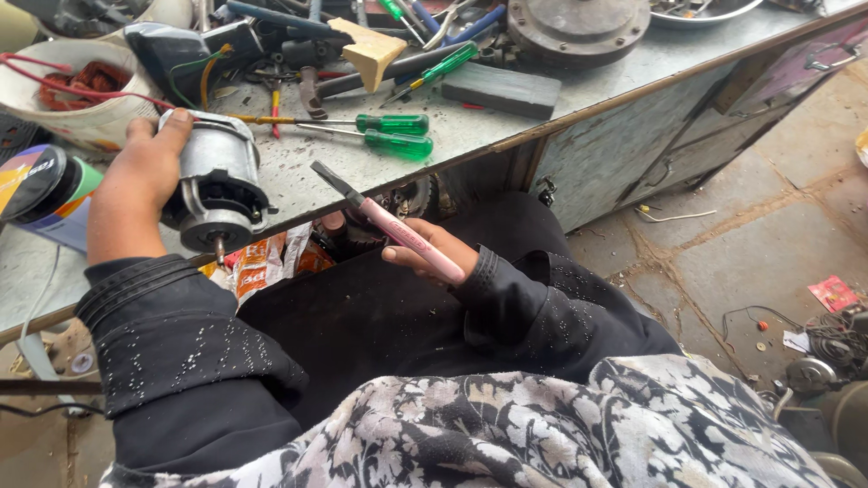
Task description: The person uses a green screwdriver to loosen screws on a small electric motor. They then use pliers to pull out a metal component from the motor housing and continue to manipulate the internal parts with the screwdriver and pliers.
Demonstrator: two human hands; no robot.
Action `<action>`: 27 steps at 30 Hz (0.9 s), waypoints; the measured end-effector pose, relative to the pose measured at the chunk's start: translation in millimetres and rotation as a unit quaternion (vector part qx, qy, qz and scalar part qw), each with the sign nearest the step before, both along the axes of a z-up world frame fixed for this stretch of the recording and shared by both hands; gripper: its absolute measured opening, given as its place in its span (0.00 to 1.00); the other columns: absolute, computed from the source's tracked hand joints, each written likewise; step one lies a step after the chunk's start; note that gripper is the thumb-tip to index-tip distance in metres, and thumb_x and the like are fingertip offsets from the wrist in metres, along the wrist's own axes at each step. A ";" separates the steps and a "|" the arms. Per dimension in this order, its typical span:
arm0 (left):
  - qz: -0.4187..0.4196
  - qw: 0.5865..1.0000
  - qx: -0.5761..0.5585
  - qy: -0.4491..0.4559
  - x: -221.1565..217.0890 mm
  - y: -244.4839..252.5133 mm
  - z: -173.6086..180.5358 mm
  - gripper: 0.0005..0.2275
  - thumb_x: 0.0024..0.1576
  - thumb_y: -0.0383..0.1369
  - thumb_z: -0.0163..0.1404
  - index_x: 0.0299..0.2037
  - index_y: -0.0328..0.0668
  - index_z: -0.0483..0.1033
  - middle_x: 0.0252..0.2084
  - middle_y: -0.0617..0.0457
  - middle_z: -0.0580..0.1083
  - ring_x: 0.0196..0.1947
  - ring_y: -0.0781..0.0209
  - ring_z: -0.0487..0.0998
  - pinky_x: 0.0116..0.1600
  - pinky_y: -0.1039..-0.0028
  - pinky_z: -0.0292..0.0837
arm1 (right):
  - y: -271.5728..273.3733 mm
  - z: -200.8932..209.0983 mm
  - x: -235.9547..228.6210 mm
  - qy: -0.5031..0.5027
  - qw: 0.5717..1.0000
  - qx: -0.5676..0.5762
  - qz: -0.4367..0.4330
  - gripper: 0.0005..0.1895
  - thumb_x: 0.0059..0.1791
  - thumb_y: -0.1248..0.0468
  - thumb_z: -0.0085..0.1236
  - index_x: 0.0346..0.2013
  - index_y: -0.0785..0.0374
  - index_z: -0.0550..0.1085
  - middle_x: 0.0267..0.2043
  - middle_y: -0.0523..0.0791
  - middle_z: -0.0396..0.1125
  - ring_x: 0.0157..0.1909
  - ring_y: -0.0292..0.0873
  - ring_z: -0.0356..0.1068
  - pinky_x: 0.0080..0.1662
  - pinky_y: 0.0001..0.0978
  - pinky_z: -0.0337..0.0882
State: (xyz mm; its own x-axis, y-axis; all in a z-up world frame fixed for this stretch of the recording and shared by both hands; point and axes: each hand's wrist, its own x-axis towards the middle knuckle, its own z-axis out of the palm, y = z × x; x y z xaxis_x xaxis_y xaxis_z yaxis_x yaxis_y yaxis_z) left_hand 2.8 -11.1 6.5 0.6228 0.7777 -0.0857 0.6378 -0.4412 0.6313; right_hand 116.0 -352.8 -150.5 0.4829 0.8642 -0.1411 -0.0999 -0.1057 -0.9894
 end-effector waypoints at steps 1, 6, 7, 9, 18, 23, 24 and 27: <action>-0.002 1.000 0.001 -0.003 1.6 2.8 -2.7 0.34 0.63 0.59 0.38 0.69 0.39 0.58 0.65 0.24 0.63 0.68 0.29 0.62 0.70 0.52 0.54 | 0.6 -1.3 -1.2 -0.007 1.000 0.000 0.003 0.28 0.48 0.50 0.63 0.56 0.62 0.69 0.25 0.36 0.61 0.20 0.27 0.57 0.22 0.19 0.58; -0.018 0.999 0.032 -0.003 10.1 24.2 -22.6 0.35 0.62 0.60 0.38 0.69 0.40 0.58 0.65 0.24 0.63 0.68 0.28 0.61 0.69 0.51 0.54 | 2.0 -10.9 -1.2 -0.050 0.997 -0.022 0.051 0.26 0.52 0.48 0.59 0.57 0.60 0.69 0.28 0.34 0.61 0.22 0.26 0.58 0.24 0.18 0.60; -0.020 0.999 0.048 0.001 10.2 30.0 -25.6 0.35 0.61 0.61 0.38 0.70 0.41 0.58 0.66 0.25 0.62 0.68 0.28 0.60 0.69 0.51 0.54 | 0.9 -12.3 -2.6 -0.023 0.997 -0.011 0.079 0.26 0.53 0.47 0.57 0.58 0.59 0.68 0.27 0.34 0.59 0.22 0.25 0.56 0.23 0.17 0.58; -0.102 0.986 0.121 -0.058 17.6 34.7 -31.5 0.36 0.65 0.62 0.38 0.69 0.34 0.59 0.68 0.23 0.59 0.69 0.28 0.58 0.70 0.53 0.54 | 1.5 -11.7 -6.3 0.075 0.989 0.015 0.123 0.25 0.52 0.48 0.57 0.59 0.55 0.66 0.28 0.33 0.58 0.22 0.25 0.54 0.22 0.18 0.55; -0.004 1.000 0.024 -0.017 10.9 7.4 -17.2 0.35 0.59 0.62 0.35 0.71 0.50 0.56 0.67 0.37 0.66 0.68 0.33 0.64 0.69 0.50 0.57 | -5.7 40.2 -43.6 0.180 0.980 -0.050 0.069 0.23 0.55 0.42 0.40 0.51 0.55 0.70 0.24 0.37 0.60 0.16 0.27 0.51 0.19 0.18 0.50; -0.005 0.999 0.023 -0.023 8.5 4.6 -14.1 0.36 0.60 0.62 0.36 0.72 0.49 0.54 0.68 0.36 0.65 0.68 0.33 0.64 0.69 0.49 0.57 | 1.7 58.0 -53.4 0.159 0.985 -0.036 0.061 0.23 0.56 0.43 0.40 0.45 0.59 0.70 0.23 0.37 0.59 0.15 0.27 0.49 0.18 0.18 0.48; -0.004 0.999 0.022 -0.023 9.9 5.0 -14.8 0.36 0.59 0.62 0.36 0.72 0.49 0.54 0.68 0.36 0.65 0.68 0.33 0.63 0.69 0.49 0.57 | 4.4 58.9 -53.1 0.176 0.981 -0.038 0.067 0.23 0.56 0.43 0.40 0.44 0.59 0.70 0.23 0.38 0.59 0.15 0.27 0.49 0.18 0.19 0.48; -0.006 1.000 0.020 -0.022 12.2 7.5 -16.5 0.36 0.60 0.62 0.36 0.72 0.48 0.53 0.68 0.35 0.64 0.68 0.33 0.63 0.69 0.49 0.56 | 12.5 58.6 -49.6 0.211 0.973 -0.043 0.083 0.22 0.57 0.44 0.41 0.42 0.60 0.70 0.22 0.38 0.59 0.14 0.28 0.49 0.17 0.19 0.47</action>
State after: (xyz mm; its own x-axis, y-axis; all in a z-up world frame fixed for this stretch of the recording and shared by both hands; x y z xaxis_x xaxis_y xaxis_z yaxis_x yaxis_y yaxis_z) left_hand 15.0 -3.6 -10.0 0.6339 0.7729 -0.0273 0.6046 -0.4732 0.6408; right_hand 66.4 -340.3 -91.9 0.2205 0.9020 -0.3712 -0.4692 -0.2356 -0.8511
